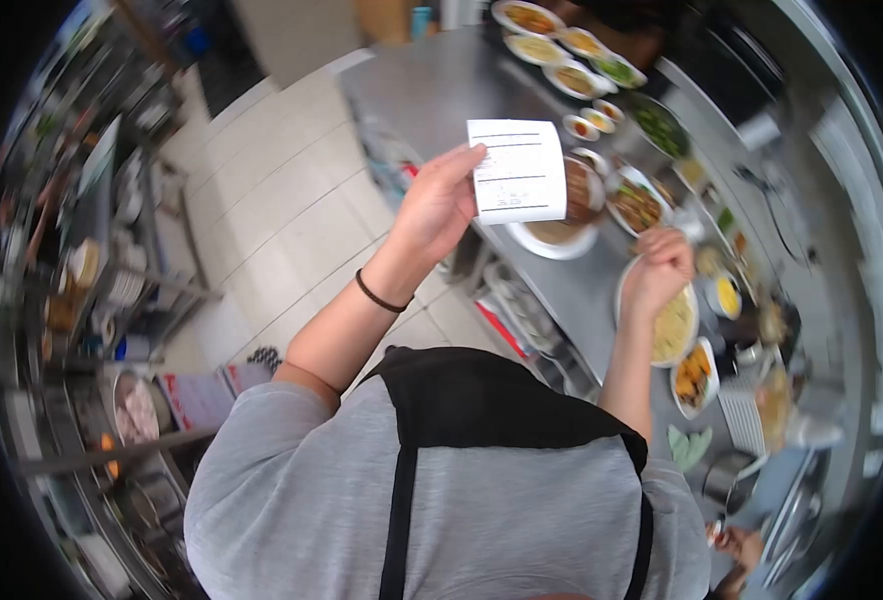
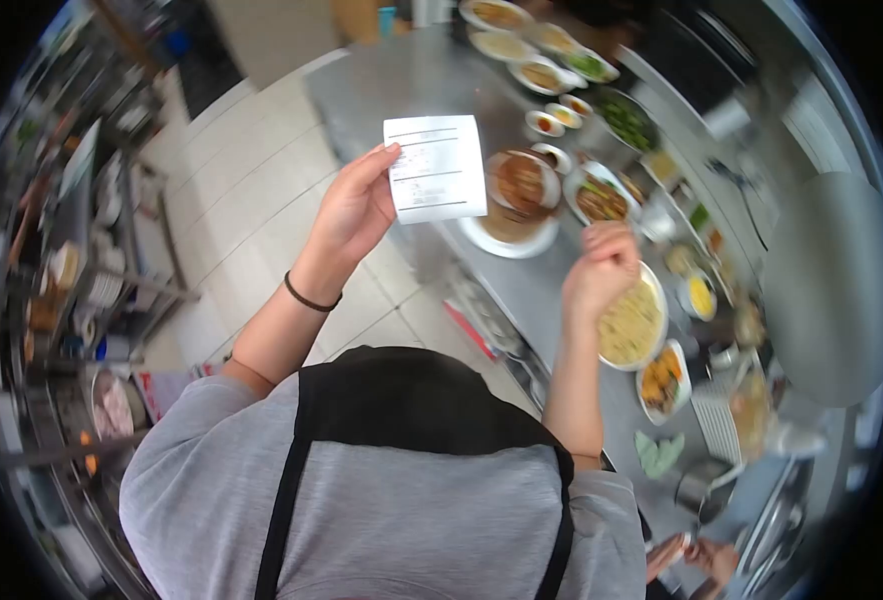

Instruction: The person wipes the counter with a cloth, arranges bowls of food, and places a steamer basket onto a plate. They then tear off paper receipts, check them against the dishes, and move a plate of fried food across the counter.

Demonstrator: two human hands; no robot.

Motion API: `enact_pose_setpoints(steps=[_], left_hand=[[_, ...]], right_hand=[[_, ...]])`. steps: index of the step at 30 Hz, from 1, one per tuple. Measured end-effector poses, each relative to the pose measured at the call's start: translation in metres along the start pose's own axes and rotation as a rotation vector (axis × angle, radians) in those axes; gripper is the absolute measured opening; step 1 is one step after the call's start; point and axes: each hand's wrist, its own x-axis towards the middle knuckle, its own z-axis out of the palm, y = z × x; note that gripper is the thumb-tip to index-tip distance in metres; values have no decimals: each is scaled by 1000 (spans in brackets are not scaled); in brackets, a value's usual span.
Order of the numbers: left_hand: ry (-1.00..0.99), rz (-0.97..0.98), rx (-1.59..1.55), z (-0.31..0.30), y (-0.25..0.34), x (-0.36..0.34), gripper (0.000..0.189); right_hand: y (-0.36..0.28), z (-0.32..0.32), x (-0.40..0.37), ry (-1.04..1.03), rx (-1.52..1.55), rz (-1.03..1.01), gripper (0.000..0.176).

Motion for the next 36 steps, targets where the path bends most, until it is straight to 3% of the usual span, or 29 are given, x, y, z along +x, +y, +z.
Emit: enact_pose_setpoints(steps=[3,7,8,11,12,13,15,18,21,23,25,29,31,32,34,36], left_hand=[[99,133,33,-70,74,-36,33],[251,243,104,-145,161,-77,33],[292,274,110,-161,180,-87,33],[529,363,332,-214,225,-107,35],[588,441,410,-239,233,-108,30],[616,458,414,-266,239,-108,30],[854,592,905,-310,257,-104,23],[997,726,1144,-352,295,-91,18],[1066,834,1318,-406,340,-69,18],[1111,867,1380,-443,375,-55,17],[1193,859,1457,-481,413,-46,17],[1333,858,1365,-538,489,-53,18],[1437,711,1073,-562,523,-77,20],[1480,746,961,-577,537,-91,21],[1544,772,848,-616,552,-129,24],[1623,777,804,-652,568,-172,25]], right_hand=[[40,129,-67,-326,242,131,24],[76,271,-125,-485,592,511,23],[91,299,-137,-566,682,517,18],[104,387,-161,-640,621,737,4],[123,410,-171,-788,628,699,28],[122,439,-178,-809,649,713,28],[115,496,-191,-911,637,764,55],[140,560,-204,-1075,594,861,70],[191,627,-213,-1115,561,826,69],[218,679,-213,-1064,643,944,67],[246,734,-216,-1188,639,818,62],[275,850,-241,-1301,619,787,61],[288,912,-262,-1337,603,762,43],[297,943,-275,-1359,654,736,43],[318,1003,-301,-1552,451,247,27],[321,1069,-325,-1496,515,140,24]])
